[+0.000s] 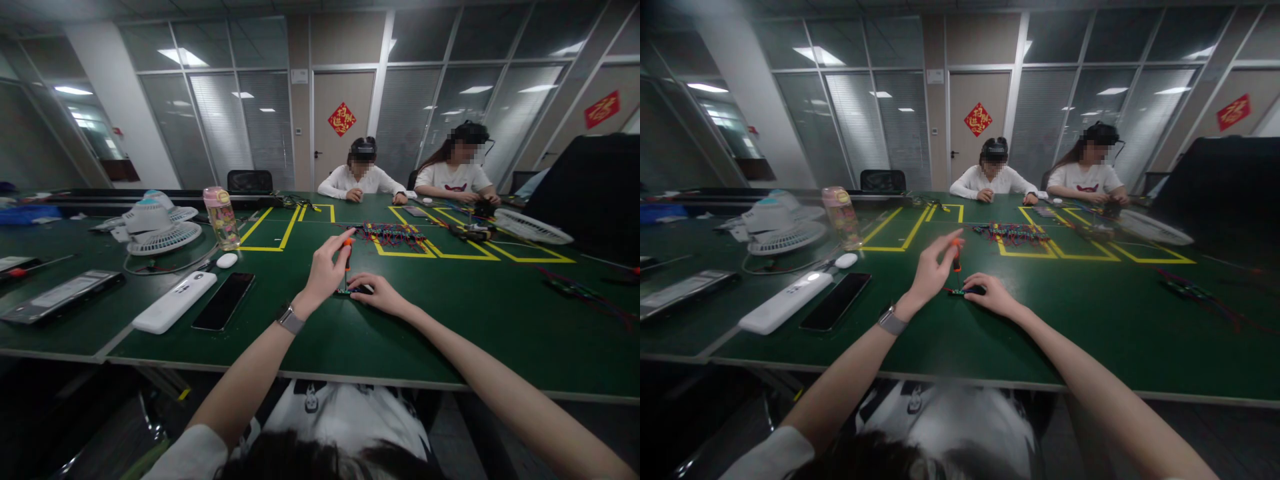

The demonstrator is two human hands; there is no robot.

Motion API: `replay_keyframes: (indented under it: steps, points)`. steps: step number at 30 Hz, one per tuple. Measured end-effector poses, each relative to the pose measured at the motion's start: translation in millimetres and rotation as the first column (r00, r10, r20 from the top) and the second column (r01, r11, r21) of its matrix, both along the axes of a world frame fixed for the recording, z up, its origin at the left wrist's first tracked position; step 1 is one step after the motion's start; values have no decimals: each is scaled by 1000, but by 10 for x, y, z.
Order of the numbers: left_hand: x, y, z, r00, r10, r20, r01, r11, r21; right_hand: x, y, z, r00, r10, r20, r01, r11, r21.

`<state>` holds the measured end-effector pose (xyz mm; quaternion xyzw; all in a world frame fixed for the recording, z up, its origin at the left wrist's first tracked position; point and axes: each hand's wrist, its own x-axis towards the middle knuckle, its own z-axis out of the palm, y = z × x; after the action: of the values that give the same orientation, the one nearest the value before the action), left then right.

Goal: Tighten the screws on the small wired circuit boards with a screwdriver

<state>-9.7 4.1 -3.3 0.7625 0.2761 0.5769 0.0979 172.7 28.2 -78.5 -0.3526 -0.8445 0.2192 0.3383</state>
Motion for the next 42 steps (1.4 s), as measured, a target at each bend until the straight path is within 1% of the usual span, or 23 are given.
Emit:
replay_keyframes:
  steps: [1, 4, 6, 9, 11, 13, 15, 19, 21, 23, 27, 28, 29, 30, 31, 34, 36, 37, 39, 41, 42]
  points:
    - [9, 2, 2, 1000, 15, 15, -15, 1000, -5, -2, -2, 1, 1000, 0, 0, 0, 1000, 0]
    - [28, -2, 0, 991, 122, 63, -122, 992, -6, -5, -5, 2, 1000, -3, -3, 3, 1000, 1]
    - [30, -11, -6, 988, 144, 60, -143, 990, -13, -5, -3, 1, 1000, -2, -2, 2, 1000, 3]
    - [24, -13, -12, 997, 72, 39, -71, 997, -31, -5, 1, -1, 1000, 4, 10, -4, 1000, 13]
    - [20, -3, -11, 999, 13, 52, -10, 999, -47, -5, 2, -4, 1000, 2, 18, -2, 1000, 19]
    - [20, 12, -10, 997, -4, 74, 8, 998, -58, -6, 1, -6, 1000, -7, 21, 7, 1000, 19]
    - [21, 23, -11, 995, 40, 95, -35, 998, -52, -6, 0, -9, 1000, -13, 21, 13, 1000, 17]
    - [17, 13, -22, 969, 219, 117, -220, 975, 1, 0, 5, -12, 1000, -10, 23, 10, 1000, 19]
    - [11, -3, -27, 967, 240, 88, -242, 970, 14, 3, 10, -11, 1000, -9, 29, 8, 1000, 22]
    - [6, -9, -28, 981, 186, 55, -187, 982, 14, 5, 13, -9, 999, -8, 36, 7, 1000, 20]
    - [-4, 34, -31, 998, -11, 65, 13, 999, -30, 3, 11, -5, 999, -5, 38, 5, 1000, 11]
    - [-8, 51, -33, 996, -45, 78, 49, 998, -47, 3, 10, -4, 999, -5, 37, 4, 1000, 10]
    - [-13, 65, -35, 995, -51, 81, 56, 997, -55, 2, 8, -3, 999, -4, 35, 4, 1000, 9]
    - [-18, 75, -36, 996, -33, 86, 38, 998, -58, 2, 6, -3, 999, -4, 33, 4, 1000, 9]
    - [-25, 80, -35, 996, 9, 90, -5, 999, -53, 2, 4, -2, 1000, -5, 30, 4, 1000, 9]
    - [-41, 65, -28, 978, 181, 100, -180, 983, -24, 3, 1, 0, 1000, -6, 24, 6, 1000, 11]
    - [-46, 43, -20, 969, 229, 96, -229, 973, -16, 4, 0, 3, 1000, -4, 27, 3, 1000, 10]
    - [-44, 33, -16, 972, 217, 92, -216, 976, -20, 4, 1, 5, 1000, -3, 30, 2, 1000, 9]
    - [-34, 24, -12, 987, 125, 99, -121, 992, -48, 5, 6, 5, 999, -2, 41, 1, 1000, 10]
    - [-19, 32, -13, 990, -32, 134, 47, 993, -111, 7, 13, 2, 999, 1, 54, -1, 1000, 15]
    - [-12, 42, -15, 981, -112, 157, 135, 979, -150, 8, 17, -1, 998, 3, 57, -4, 1000, 18]
